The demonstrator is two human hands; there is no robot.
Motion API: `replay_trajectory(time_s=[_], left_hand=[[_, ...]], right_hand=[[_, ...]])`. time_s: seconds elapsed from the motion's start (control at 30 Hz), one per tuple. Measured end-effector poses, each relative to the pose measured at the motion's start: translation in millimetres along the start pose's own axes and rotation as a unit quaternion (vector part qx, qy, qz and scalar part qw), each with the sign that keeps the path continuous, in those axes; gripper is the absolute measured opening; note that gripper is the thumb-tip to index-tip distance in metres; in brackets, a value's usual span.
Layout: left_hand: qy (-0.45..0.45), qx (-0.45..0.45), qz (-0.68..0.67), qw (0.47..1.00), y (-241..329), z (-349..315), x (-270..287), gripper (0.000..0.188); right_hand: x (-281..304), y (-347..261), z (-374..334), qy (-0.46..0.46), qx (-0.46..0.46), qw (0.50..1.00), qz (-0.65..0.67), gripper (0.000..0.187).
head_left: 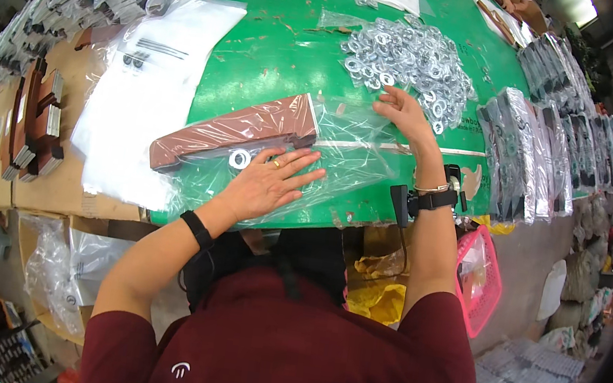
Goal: The person is packaging wooden furniture components into plastic bags and sealing them with tape.
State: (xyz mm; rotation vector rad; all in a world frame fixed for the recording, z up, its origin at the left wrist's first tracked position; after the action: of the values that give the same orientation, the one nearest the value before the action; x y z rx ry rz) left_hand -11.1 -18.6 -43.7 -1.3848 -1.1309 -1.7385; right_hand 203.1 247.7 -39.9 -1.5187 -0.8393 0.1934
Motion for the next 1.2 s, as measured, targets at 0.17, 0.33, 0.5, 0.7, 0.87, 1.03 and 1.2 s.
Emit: replay_trajectory(time_s=[0.17, 0.33, 0.5, 0.7, 0.87, 1.03, 1.2], left_hand=[[0.000, 0.000, 0.007, 1.000, -0.3, -3.7, 0.4, 0.056], [-0.006, -0.009, -0.005, 1.000, 2.0, 0.8, -0.9, 0.056], [-0.004, -0.014, -0.010, 1.000, -2.3, 6.4, -4.2, 0.055], [0.033, 0.014, -0.007, 0.999, -11.9, -12.7, -18.3, 0.054], [0.098, -0.049, -0.063, 0.992, -1.4, 5.1, -27.4, 0.048], [0.130, -0.064, -0.089, 0.985, -5.6, 17.9, -53.0, 0.044], [0.127, -0.061, -0.085, 0.986, -14.2, 15.4, -50.7, 0.044]], right_hand=[[-20.9, -35.3, 0.2, 0.019, -0.072, 0.997, 0.003, 0.068], [2.8, -15.1, 28.3, 0.019, 0.061, 0.997, 0.045, 0.039], [5.7, -23.4, 13.3, 0.159, 0.052, 0.979, -0.119, 0.038], [-107.6, -90.3, -111.9, 0.041, 0.291, 0.901, -0.319, 0.065], [-80.6, 2.4, -102.0, 0.068, 0.071, 0.853, -0.513, 0.054], [-5.4, 50.9, -57.3, 0.227, 0.073, 0.915, -0.325, 0.066], [0.5, 45.6, -14.5, 0.151, -0.048, 0.950, -0.270, 0.088]])
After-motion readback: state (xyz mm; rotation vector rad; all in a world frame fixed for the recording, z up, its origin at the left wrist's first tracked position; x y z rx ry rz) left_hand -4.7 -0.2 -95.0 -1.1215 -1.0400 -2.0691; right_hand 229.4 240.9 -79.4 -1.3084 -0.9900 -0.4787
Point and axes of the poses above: each hand's wrist, its own z-axis towards the middle knuckle, its own x-axis out of the back of the hand, y = z × x, the point moved 1 cm from there along z, towards the middle knuckle, and after that the axes turned 5 degrees about -y, right-handed, at the moved point
